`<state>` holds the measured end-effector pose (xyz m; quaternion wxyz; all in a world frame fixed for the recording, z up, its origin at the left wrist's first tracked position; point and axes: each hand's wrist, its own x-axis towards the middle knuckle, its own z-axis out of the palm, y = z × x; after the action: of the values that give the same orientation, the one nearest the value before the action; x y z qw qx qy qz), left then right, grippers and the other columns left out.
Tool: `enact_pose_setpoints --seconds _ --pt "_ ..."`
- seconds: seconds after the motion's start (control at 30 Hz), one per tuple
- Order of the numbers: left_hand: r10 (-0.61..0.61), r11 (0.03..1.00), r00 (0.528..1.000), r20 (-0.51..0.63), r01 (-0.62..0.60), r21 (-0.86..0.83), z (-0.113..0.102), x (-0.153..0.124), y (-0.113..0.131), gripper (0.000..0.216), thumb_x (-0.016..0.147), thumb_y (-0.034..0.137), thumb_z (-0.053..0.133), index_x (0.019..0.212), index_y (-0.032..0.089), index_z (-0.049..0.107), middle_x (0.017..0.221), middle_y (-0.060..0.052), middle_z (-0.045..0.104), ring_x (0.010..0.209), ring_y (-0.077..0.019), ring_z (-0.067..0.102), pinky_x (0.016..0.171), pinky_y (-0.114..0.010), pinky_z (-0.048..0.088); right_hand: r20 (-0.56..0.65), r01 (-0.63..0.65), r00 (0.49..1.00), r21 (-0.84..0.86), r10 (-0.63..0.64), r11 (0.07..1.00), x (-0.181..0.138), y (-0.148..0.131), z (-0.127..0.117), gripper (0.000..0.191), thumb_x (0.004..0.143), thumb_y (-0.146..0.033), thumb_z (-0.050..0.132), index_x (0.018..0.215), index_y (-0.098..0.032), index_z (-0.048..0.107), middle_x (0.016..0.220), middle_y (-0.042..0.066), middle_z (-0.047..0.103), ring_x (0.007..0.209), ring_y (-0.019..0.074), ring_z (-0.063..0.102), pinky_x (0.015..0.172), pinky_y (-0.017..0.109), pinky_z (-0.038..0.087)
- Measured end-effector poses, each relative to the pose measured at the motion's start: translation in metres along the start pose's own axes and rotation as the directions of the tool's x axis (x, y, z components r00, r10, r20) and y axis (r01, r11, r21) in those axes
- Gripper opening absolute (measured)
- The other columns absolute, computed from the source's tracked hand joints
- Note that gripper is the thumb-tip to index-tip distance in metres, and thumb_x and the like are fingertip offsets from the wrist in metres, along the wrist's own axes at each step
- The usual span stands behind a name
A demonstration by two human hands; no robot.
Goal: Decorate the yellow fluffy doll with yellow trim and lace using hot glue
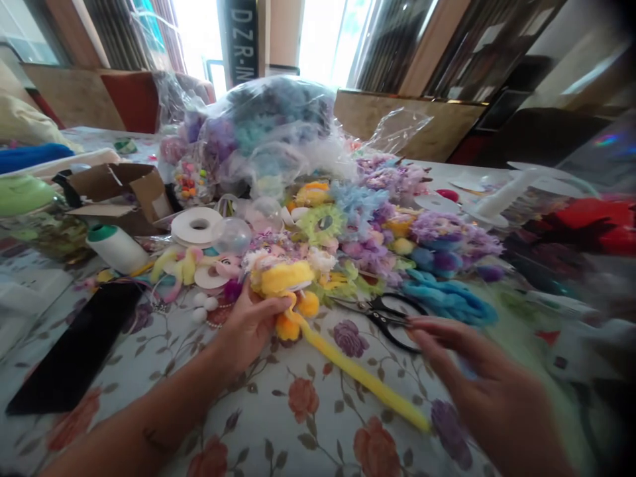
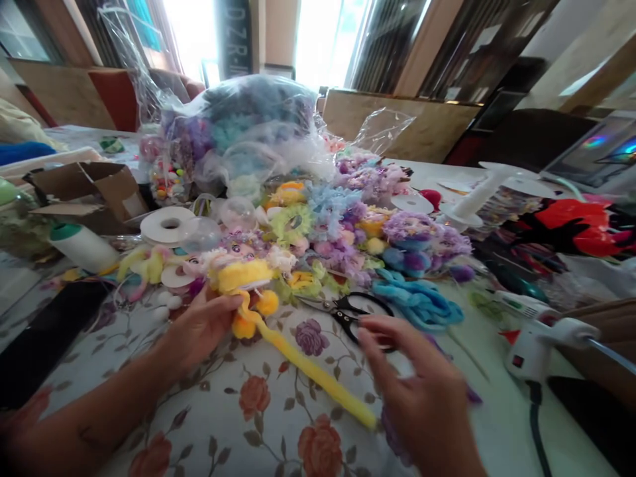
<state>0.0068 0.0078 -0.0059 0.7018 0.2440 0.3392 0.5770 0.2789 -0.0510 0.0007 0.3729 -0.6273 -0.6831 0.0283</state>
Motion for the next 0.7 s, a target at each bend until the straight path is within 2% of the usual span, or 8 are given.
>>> enact_pose_setpoints --seconds 0.03,0.1,0.2,0.3,0.4,0.57,0.7 --pt "0.014 1.000 1.000 0.014 -0.014 0.009 -0.001 0.000 0.000 0.045 0.063 0.011 0.083 0.103 0.017 0.064 0.083 -0.003 0.072 0.086 -0.0190 0.068 0.075 -0.025 0.056 0.074 0.073 0.994 0.088 -0.080 0.993 0.008 -0.027 0.013 0.012 0.090 -0.037 0.065 0.095 -0.026 0.069 0.091 0.004 0.075 0.075 0.0197 0.071 0.065 0.028 0.053" --pt "0.036 0.999 0.998 0.047 -0.037 0.030 -0.002 0.000 0.001 0.039 0.066 0.012 0.081 0.100 0.017 0.064 0.088 -0.004 0.071 0.092 -0.0200 0.068 0.079 -0.027 0.055 0.088 0.176 0.976 0.212 -0.198 0.961 0.020 -0.068 0.037 0.010 0.092 -0.033 0.061 0.091 -0.024 0.065 0.086 0.003 0.073 0.078 0.0187 0.071 0.069 0.027 0.053" --pt "0.042 0.997 0.996 0.076 -0.047 0.062 -0.004 -0.001 0.002 0.036 0.069 0.012 0.080 0.100 0.017 0.063 0.099 -0.005 0.070 0.095 -0.0202 0.066 0.081 -0.028 0.054 0.096 0.217 0.964 0.246 -0.247 0.944 0.028 -0.096 0.066 0.009 0.090 -0.030 0.061 0.089 -0.021 0.059 0.082 0.002 0.069 0.073 0.0186 0.067 0.067 0.029 0.052" --pt "0.021 0.996 0.998 0.058 -0.026 0.090 -0.004 -0.003 0.003 0.040 0.068 0.011 0.080 0.103 0.016 0.061 0.097 -0.005 0.069 0.089 -0.0196 0.066 0.080 -0.030 0.054 0.090 0.195 0.970 0.267 -0.226 0.944 0.024 -0.097 0.086 0.015 0.086 -0.031 0.065 0.092 -0.021 0.056 0.083 0.003 0.068 0.077 0.0209 0.067 0.068 0.032 0.052" --pt "0.006 0.997 0.999 0.035 -0.008 0.082 -0.001 -0.004 0.001 0.056 0.064 0.007 0.081 0.113 0.018 0.057 0.093 -0.004 0.068 0.082 -0.0194 0.067 0.075 -0.032 0.054 0.092 0.128 0.982 0.318 -0.165 0.939 0.018 -0.092 0.098 0.022 0.082 -0.030 0.070 0.095 -0.022 0.053 0.086 0.002 0.069 0.080 0.0209 0.068 0.070 0.032 0.053" --pt "0.013 0.998 0.998 0.055 -0.016 0.063 0.001 -0.005 -0.002 0.075 0.063 0.005 0.080 0.128 0.022 0.047 0.094 -0.003 0.070 0.086 -0.0214 0.069 0.075 -0.031 0.054 0.009 0.127 0.989 0.486 -0.150 0.865 0.011 -0.091 0.101 0.019 0.084 -0.018 0.066 0.098 -0.023 0.054 0.082 -0.003 0.065 0.074 0.0137 0.067 0.070 0.025 0.053" --pt "0.021 0.998 0.998 0.064 -0.025 0.061 -0.002 -0.004 -0.004 0.075 0.063 0.006 0.081 0.129 0.023 0.048 0.100 -0.003 0.071 0.095 -0.0233 0.069 0.079 -0.031 0.054 -0.033 0.171 0.984 0.477 -0.177 0.862 0.009 -0.090 0.098 0.014 0.088 -0.014 0.060 0.100 -0.021 0.058 0.079 -0.002 0.064 0.071 0.0124 0.064 0.069 0.023 0.053"
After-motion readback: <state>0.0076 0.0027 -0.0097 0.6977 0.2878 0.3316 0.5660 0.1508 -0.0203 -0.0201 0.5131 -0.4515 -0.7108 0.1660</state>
